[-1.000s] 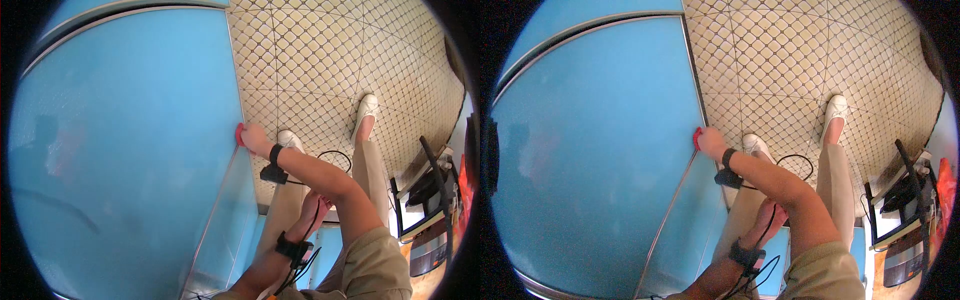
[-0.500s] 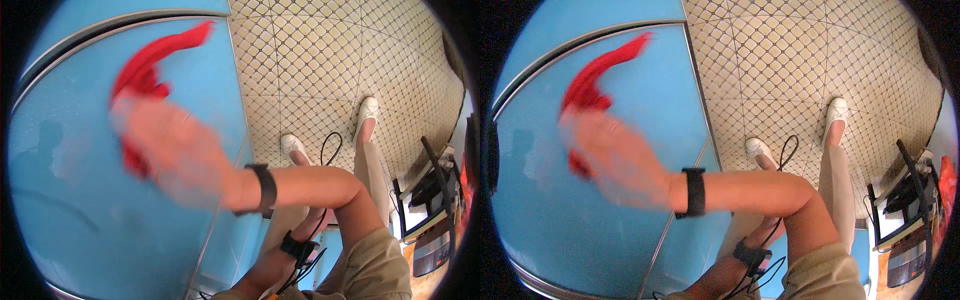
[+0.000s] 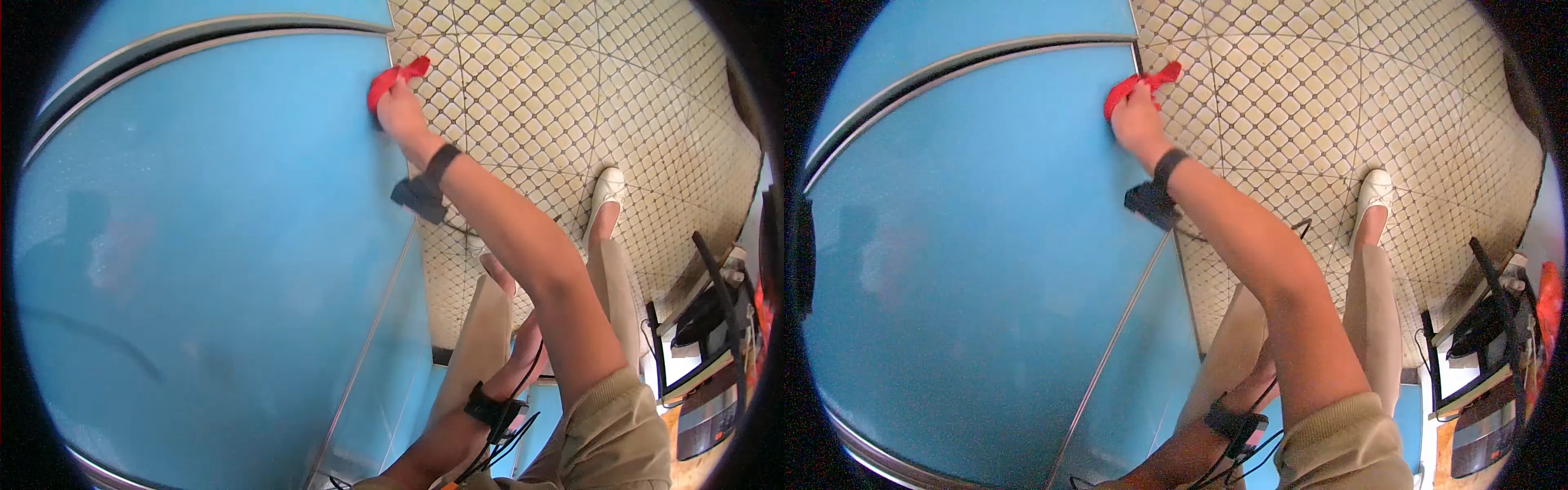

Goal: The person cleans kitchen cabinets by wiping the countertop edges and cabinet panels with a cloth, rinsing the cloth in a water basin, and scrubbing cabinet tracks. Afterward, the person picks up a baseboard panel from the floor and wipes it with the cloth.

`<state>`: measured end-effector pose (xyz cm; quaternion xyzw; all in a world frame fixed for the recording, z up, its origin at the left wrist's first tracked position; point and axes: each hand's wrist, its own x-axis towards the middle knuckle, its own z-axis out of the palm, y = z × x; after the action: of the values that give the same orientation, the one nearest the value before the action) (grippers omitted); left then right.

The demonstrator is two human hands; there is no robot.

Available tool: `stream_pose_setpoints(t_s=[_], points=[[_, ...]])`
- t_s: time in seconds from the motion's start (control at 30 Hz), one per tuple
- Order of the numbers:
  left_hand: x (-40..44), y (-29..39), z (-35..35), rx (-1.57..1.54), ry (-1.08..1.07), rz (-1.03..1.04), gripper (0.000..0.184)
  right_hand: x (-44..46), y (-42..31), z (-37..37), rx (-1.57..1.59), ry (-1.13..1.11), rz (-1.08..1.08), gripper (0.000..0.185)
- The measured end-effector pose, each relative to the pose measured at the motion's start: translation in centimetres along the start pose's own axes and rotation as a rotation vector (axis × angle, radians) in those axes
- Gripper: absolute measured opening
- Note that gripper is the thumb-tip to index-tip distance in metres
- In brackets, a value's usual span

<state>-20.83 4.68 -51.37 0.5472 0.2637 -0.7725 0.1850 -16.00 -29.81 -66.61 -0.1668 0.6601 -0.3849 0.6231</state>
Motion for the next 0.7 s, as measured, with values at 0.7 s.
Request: stream_pose_setpoints(t_s=[0.7], points=[[-1.8, 0.6, 0.4, 0.033, -0.054, -0.044, 0.038, 3.5, 4.4, 0.6, -0.441, 0.132, -0.360, 0.032]])
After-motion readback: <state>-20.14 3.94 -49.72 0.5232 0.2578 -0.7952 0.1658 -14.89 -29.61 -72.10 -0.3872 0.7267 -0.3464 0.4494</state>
